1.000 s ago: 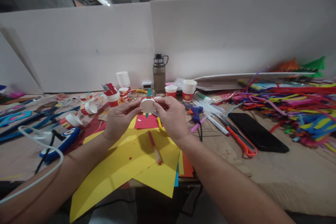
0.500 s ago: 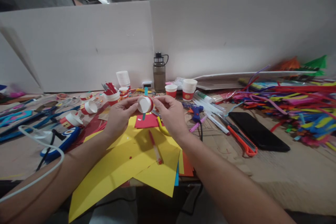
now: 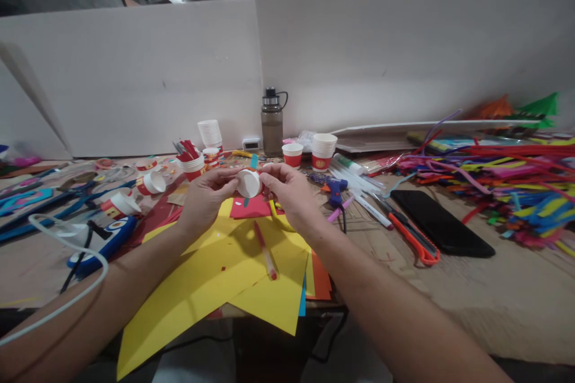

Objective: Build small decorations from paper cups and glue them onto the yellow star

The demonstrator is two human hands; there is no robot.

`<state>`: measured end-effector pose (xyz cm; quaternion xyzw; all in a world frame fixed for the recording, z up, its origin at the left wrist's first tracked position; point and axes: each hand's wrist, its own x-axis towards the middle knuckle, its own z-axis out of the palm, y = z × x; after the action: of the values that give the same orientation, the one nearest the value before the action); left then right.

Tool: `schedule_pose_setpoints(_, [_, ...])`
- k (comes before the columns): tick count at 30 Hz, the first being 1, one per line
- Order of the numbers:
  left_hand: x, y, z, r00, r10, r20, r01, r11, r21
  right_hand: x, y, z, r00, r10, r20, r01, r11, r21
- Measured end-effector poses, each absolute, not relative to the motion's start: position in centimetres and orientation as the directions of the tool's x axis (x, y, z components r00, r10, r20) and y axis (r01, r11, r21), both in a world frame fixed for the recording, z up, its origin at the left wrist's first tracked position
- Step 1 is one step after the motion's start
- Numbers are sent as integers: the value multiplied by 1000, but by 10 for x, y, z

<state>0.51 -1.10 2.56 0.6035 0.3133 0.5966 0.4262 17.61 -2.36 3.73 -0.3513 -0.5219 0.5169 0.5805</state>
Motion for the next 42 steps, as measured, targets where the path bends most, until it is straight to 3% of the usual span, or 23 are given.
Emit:
schedule_pose_setpoints(8, [5, -17, 32, 69, 810, 583, -24, -582, 813, 173, -26, 35, -122, 914, 387, -116, 374, -920])
schedule_pose_setpoints(15, [1, -16, 29, 48, 693, 720, 136, -718, 682, 175, -25, 33, -143, 907, 397, -97, 386, -917])
schedule_pose_setpoints(19, [-1, -15, 29, 75, 620, 781, 123, -783, 610, 177, -23, 30, -145, 900, 410, -114, 397, -911])
schedule_pose_setpoints(21, [-2, -15, 29, 99, 636, 765, 58, -771, 634, 179, -22, 29, -142, 898, 416, -94, 406, -909])
schedule_pose_setpoints(31, [1, -14, 30, 355, 841, 409, -337, -293, 895, 179, -22, 31, -61, 901, 430, -57, 427, -902])
schedule_pose_setpoints(36, [5, -10, 23, 467, 853, 233, -430, -11, 903, 179, -23, 31, -50, 890, 453, -1, 454, -891])
schedule_pose_setpoints(42, [6, -13, 24, 509, 831, 226, -469, 48, 882, 179, -25, 30, -21, 852, 522, 158, 519, -840])
